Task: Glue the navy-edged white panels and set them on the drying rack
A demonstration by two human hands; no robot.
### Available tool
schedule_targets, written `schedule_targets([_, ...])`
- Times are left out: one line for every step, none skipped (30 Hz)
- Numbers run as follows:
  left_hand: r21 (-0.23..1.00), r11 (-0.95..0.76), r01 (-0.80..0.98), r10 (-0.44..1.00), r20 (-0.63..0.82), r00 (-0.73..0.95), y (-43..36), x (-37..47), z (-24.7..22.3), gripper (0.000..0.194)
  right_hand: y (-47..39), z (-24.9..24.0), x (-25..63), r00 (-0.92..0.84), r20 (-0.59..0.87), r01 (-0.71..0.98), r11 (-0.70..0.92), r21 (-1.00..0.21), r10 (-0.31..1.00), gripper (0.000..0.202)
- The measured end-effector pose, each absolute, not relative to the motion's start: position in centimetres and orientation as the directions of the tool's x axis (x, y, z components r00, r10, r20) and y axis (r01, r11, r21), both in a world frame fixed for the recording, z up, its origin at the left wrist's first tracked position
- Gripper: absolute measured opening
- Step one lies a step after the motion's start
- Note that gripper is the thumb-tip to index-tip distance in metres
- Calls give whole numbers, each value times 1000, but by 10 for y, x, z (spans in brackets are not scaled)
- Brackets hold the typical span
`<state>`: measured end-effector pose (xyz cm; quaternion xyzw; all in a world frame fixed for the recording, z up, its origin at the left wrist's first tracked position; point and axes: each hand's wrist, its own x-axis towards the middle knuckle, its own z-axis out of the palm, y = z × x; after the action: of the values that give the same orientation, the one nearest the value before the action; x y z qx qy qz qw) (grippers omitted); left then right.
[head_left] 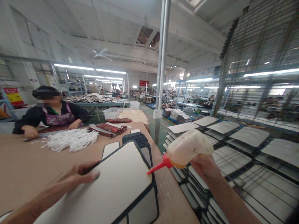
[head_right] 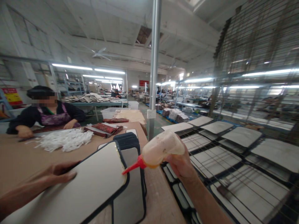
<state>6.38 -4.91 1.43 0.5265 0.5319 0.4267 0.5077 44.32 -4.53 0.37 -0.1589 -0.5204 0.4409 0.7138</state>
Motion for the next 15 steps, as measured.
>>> schedule_targets([984,100,151,989,-114,90,-50,61,15,46,-45,3,443,70,603,-464,561,-686,795,39])
schedule_targets([981,118,155,987,-133,91,-50,58,15,46,-46,1,443,69,599,-463,558,-688,797,39])
schedule_targets([979,138,152,984,-153,89,-50,54,14,45,-48,-1,443,70,593,-463,553,-693,802,39])
schedule_targets([977,156,144,982,-169,85,-50,51,12,45,-50,-5,442,72,585,-463,546,-698,808,39])
schedule_targets([977,169,129,980,-181,84,-48,50,9,45,-52,-9,439,76,571,-464,536,-705,817,39])
schedule_targets([978,180,108,979,-189,80,-47,49,4,46,-54,-13,436,85,555,-465,526,-713,827,39])
schedule_targets([978,192,86,977,-198,75,-45,51,-1,47,-56,-17,431,97,539,-466,517,-718,836,39])
schedule_targets([977,203,65,976,-207,62,-42,54,-7,49,-58,-20,424,111,528,-471,513,-718,842,39])
schedule_targets([976,211,50,976,-213,36,-40,59,-14,52,-59,-23,417,134,521,-475,516,-713,843,39])
schedule_targets([977,210,35,978,-210,4,-37,66,-21,56,-59,-26,408,175,518,-471,533,-703,837,40])
schedule_targets([979,204,23,979,-204,-18,-34,73,-28,59,-58,-29,400,229,517,-457,560,-691,825,41])
schedule_targets([982,190,10,981,-190,-36,-31,81,-36,61,-55,-32,392,287,514,-433,588,-683,809,43])
schedule_targets([985,171,-5,984,-171,-42,-28,88,-43,63,-52,-35,386,341,507,-401,611,-683,791,47])
schedule_targets([987,158,-22,986,-159,-50,-25,95,-49,64,-48,-40,381,388,509,-352,633,-689,769,51])
schedule_targets([987,151,-47,987,-153,-56,-23,101,-55,65,-44,-45,378,420,508,-309,644,-700,752,55])
